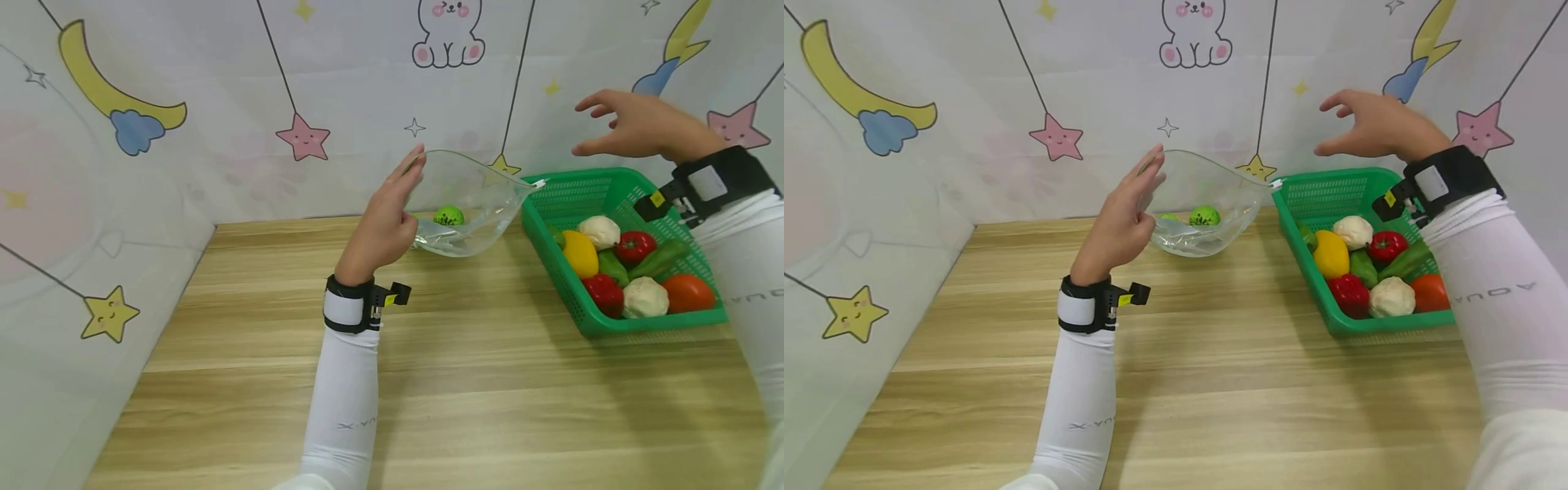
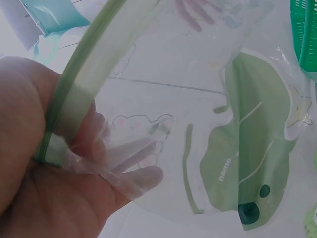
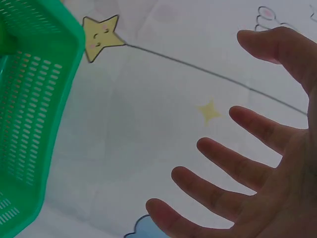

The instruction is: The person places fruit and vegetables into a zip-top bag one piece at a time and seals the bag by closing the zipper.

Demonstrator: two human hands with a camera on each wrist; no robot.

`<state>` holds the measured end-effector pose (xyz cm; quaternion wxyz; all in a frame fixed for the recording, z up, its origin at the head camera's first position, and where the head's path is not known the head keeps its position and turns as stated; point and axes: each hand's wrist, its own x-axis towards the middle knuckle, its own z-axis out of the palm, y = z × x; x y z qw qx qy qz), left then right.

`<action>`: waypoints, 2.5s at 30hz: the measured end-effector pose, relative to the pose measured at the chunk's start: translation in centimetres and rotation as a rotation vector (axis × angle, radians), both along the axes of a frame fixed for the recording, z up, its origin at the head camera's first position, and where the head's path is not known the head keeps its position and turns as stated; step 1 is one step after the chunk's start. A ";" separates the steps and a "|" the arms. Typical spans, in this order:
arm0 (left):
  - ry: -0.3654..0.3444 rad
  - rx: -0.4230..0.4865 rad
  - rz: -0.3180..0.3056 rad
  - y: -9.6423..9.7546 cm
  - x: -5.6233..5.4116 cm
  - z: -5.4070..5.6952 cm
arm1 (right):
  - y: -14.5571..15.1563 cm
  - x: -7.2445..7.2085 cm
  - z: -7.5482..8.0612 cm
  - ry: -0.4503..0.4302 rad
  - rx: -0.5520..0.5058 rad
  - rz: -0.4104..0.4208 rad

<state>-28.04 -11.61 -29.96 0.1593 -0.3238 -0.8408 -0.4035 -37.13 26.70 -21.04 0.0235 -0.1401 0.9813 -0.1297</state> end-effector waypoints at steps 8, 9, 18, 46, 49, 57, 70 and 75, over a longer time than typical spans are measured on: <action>0.003 0.016 -0.014 0.1 0.0 0.0 | 3.8 -2.5 -3.3 -0.169 0.023 -0.029; 0.005 0.017 -0.015 0.1 0.0 0.0 | 4.1 -2.7 -3.6 -0.193 0.028 -0.030; -0.034 0.022 0.015 0.1 0.2 0.0 | 6.1 -4.1 -7.4 -0.402 -0.033 -0.072; -0.014 0.019 0.011 0.2 0.1 0.0 | 6.9 -5.2 -14.1 -0.516 0.057 -0.106; -0.020 0.013 0.016 0.2 0.2 0.0 | 6.8 -5.0 -14.2 -0.543 0.033 -0.110; -0.023 0.013 0.010 0.2 0.2 0.0 | 6.9 -4.9 -15.0 -0.453 0.082 -0.085; -0.002 -0.005 0.009 0.3 0.3 0.1 | 6.7 -4.7 -14.6 -0.320 0.097 -0.129; 0.000 -0.028 0.022 0.3 0.3 0.1 | 6.5 -4.5 -14.0 -0.277 0.039 -0.133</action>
